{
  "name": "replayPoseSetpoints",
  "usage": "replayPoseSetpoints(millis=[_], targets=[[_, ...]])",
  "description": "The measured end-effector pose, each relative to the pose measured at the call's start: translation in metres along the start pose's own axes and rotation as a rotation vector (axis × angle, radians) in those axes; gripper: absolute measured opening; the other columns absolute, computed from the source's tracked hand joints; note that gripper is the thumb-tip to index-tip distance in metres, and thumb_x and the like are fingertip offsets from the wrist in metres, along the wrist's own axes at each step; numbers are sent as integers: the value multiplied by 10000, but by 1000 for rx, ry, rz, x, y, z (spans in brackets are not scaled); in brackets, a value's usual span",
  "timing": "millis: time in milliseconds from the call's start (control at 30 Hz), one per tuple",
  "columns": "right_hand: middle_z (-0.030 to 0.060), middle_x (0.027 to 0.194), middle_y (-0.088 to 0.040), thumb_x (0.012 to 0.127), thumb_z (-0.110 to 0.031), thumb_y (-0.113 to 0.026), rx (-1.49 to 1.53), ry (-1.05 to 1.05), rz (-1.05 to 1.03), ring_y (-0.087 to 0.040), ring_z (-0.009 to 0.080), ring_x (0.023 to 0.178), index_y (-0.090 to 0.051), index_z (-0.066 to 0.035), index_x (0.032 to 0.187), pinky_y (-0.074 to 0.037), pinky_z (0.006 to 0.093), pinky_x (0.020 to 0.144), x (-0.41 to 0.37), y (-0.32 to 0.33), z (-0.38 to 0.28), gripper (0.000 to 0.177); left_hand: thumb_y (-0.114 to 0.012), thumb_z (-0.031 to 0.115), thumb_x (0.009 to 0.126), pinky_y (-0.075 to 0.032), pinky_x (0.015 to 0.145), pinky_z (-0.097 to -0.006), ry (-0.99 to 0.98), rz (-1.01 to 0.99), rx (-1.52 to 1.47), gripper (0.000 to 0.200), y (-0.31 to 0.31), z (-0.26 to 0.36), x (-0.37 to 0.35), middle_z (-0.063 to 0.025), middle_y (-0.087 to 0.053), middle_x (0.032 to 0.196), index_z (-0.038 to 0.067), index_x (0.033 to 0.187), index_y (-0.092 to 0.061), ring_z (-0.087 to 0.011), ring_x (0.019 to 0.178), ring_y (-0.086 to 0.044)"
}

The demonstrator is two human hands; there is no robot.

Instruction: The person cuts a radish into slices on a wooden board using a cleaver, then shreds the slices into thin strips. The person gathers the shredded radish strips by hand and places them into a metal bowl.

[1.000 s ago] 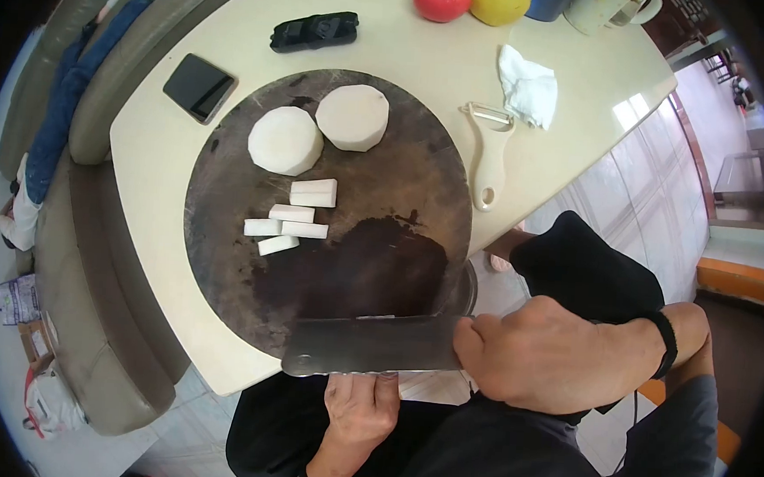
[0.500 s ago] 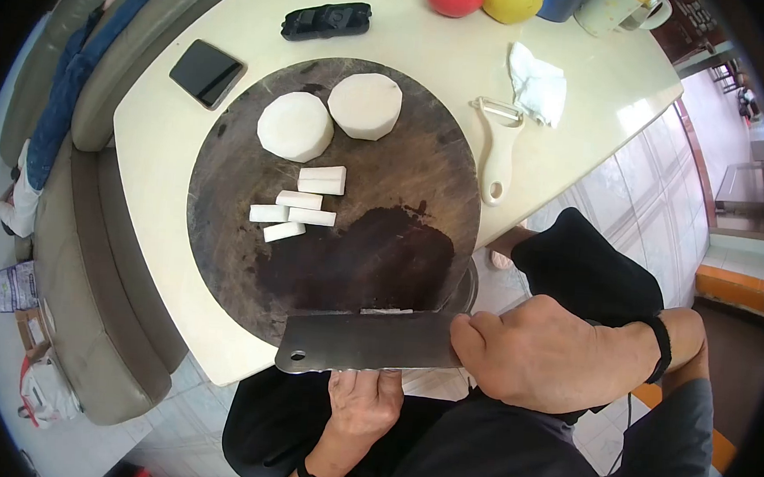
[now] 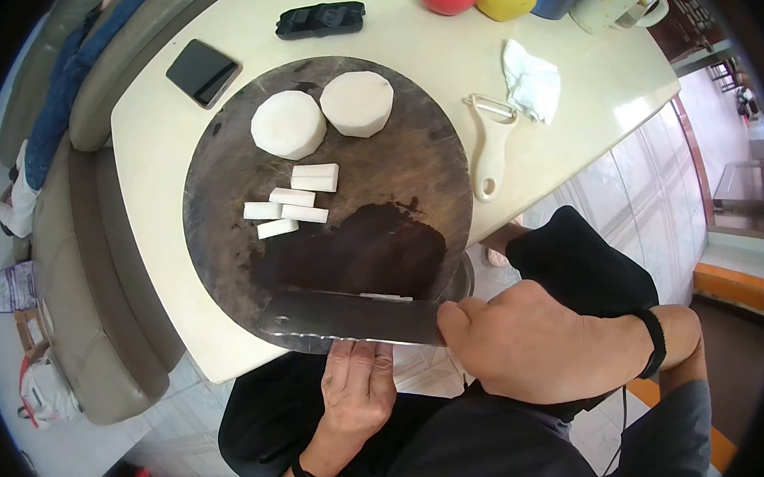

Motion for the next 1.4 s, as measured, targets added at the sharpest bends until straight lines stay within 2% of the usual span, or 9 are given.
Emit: replayPoseSetpoints(millis=[233, 333, 433, 500, 700, 800, 1133, 1200, 1400], targets=[[227, 610, -567, 696, -46, -619, 61, 31, -70, -622, 357, 541, -527, 126, 774, -480, 396, 441, -8, 7, 0, 210, -602, -58, 828, -513, 755, -482, -25, 8, 37, 155, -2, -1, -5, -207, -605, 948, -130, 964, -592, -362, 860, -604], [226, 594, -561, 699, -45, -607, 74, 53, -76, -626, 346, 536, -527, 124, 777, -481, 391, 436, -7, 7, -1, 203, -573, -145, 772, -509, 779, -497, -18, -3, -8, 352, -2, -2, -6, -242, -597, 978, -128, 1124, -556, -408, 853, -617], [225, 601, -568, 695, -54, -613, 3, 30, -92, -631, 331, 534, -532, 119, 781, -479, 376, 430, -2, 3, -7, 209, -576, -149, 762, -510, 772, -500, -6, 3, -8, 338, -2, -1, -6, -237, -600, 978, -129, 1099, -571, -412, 852, -619], [154, 661, -556, 680, -79, -638, -95, 33, -111, -609, 293, 537, -501, 81, 854, -461, 362, 424, 2, -3, -9, 274, -582, -148, 746, -513, 787, -494, -2, -14, -4, 328, 0, -1, -5, -239, -604, 979, -128, 1073, -587, -407, 863, -621], [137, 672, -576, 704, -54, -605, 1, 33, -60, -604, 310, 546, -525, 53, 869, -467, 372, 462, 4, -2, 9, 212, -596, -145, 720, -511, 841, -487, -19, -6, 30, 268, 2, -1, 4, -235, -616, 990, -130, 985, -634, -394, 885, -626], [218, 627, -592, 664, -45, -642, 81, 15, -54, -645, 356, 612, -553, 109, 795, -495, 414, 523, 0, 6, 9, 221, -664, -63, 731, -516, 822, -492, -4, -14, 37, 198, -1, -2, -2, -197, -622, 953, -124, 918, -648, -365, 924, -615], [207, 617, -587, 662, -36, -636, 75, 5, -141, -640, 360, 612, -559, 92, 763, -492, 415, 528, 1, 13, 11, 181, -675, -57, 722, -520, 803, -480, -29, 4, 34, 209, -1, -4, -1, -182, -618, 921, -114, 922, -649, -341, 868, -615], [201, 655, -602, 671, -35, -635, 49, -25, -175, -645, 356, 626, -581, 79, 745, -494, 404, 534, 5, 13, 9, 146, -635, -145, 690, -522, 810, -477, -10, -13, 19, 291, 1, -3, -1, -226, -627, 951, -117, 979, -648, -391, 877, -630], [160, 627, -585, 662, -26, -607, -26, 85, 17, -625, 337, 582, -523, 43, 781, -458, 416, 495, 11, -2, -4, 161, -634, -146, 665, -525, 779, -435, 50, 4, -36, 276, 5, -4, 3, -213, -624, 977, -106, 938, -646, -375, 869, -629]])
Point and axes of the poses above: each hand's wrist, its own x-axis towards the middle knuckle, its own y-axis out of the back of the hand, z = x × y, the point moved 3 cm from there along x, towards the middle knuckle
